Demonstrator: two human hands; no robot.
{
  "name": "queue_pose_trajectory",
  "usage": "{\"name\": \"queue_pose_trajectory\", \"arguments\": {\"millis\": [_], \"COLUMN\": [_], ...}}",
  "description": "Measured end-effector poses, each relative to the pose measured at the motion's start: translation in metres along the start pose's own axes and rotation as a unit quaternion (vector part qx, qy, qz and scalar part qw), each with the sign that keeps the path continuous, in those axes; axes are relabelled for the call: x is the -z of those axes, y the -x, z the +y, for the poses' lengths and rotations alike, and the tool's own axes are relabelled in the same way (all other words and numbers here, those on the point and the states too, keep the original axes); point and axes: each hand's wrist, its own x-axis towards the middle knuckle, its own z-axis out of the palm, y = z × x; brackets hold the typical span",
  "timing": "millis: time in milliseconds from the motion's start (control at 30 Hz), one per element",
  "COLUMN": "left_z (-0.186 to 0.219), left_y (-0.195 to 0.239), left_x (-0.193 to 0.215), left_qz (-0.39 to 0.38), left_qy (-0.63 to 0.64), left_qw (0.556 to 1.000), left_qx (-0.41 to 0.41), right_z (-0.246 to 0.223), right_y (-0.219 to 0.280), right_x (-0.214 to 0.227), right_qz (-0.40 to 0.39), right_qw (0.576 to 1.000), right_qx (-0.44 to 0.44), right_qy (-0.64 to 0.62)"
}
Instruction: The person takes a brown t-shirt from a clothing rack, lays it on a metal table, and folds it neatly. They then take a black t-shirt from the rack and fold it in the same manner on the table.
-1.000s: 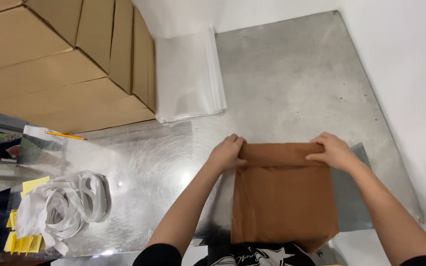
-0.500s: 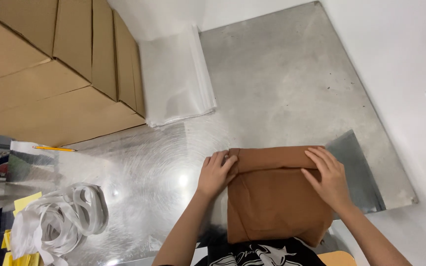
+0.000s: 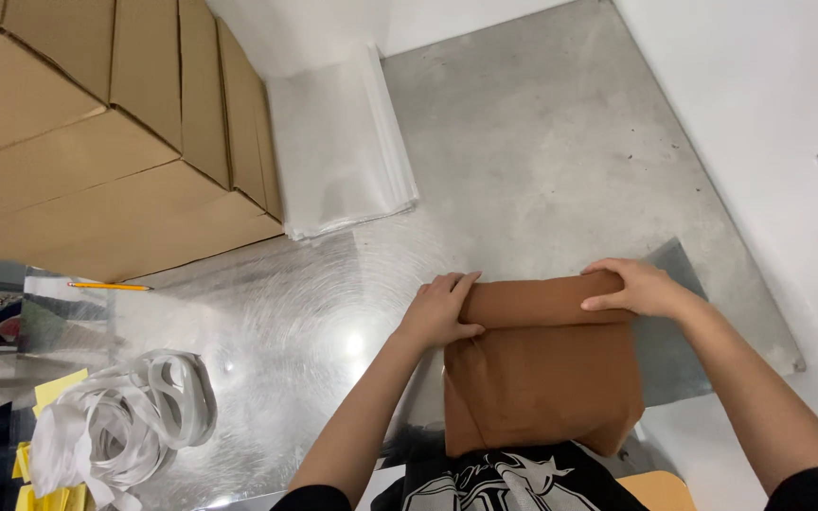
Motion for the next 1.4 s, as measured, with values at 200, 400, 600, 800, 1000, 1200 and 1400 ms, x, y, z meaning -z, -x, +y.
{"name": "queue_pose_trajectory", "arguments": {"millis": [200, 400, 600, 800, 1000, 1200, 1400], "left_z": [-0.003, -0.011, -0.031, -0.040, -0.047, -0.038, -0.041], "left_y": [-0.026, -0.047, -0.048, 0.018, 0.059, 0.073, 0.078], "left_x": [-0.008, -0.018, -0.048, -0.064, -0.097, -0.091, -0.087], "left_qz": [-0.013, 0.068, 0.242, 0.340, 0.381, 0.365, 0.337], "left_qy": [-0.124, -0.169, -0.228, -0.241, -0.221, -0.222, -0.204], "left_qw": [0.992, 0.981, 0.934, 0.887, 0.872, 0.881, 0.895], "left_qx": [-0.037, -0.061, -0.130, -0.198, -0.215, -0.202, -0.208], "right_z": [0.030, 0.028, 0.060, 0.050, 0.061, 0.044, 0.021], "right_y": [-0.030, -0.004, 0.013, 0.066, 0.096, 0.095, 0.079], "right_x": [-0.026, -0.028, -0.100, -0.149, -0.193, -0.138, -0.074], "right_qz": [0.014, 0.174, 0.405, 0.450, 0.418, 0.417, 0.068], "right_qw": [0.997, 0.975, 0.903, 0.880, 0.887, 0.906, 0.995], "right_qx": [0.011, 0.034, 0.116, 0.125, 0.125, 0.072, -0.031], "right_qy": [0.074, 0.134, 0.089, 0.085, 0.154, 0.014, -0.073]}}
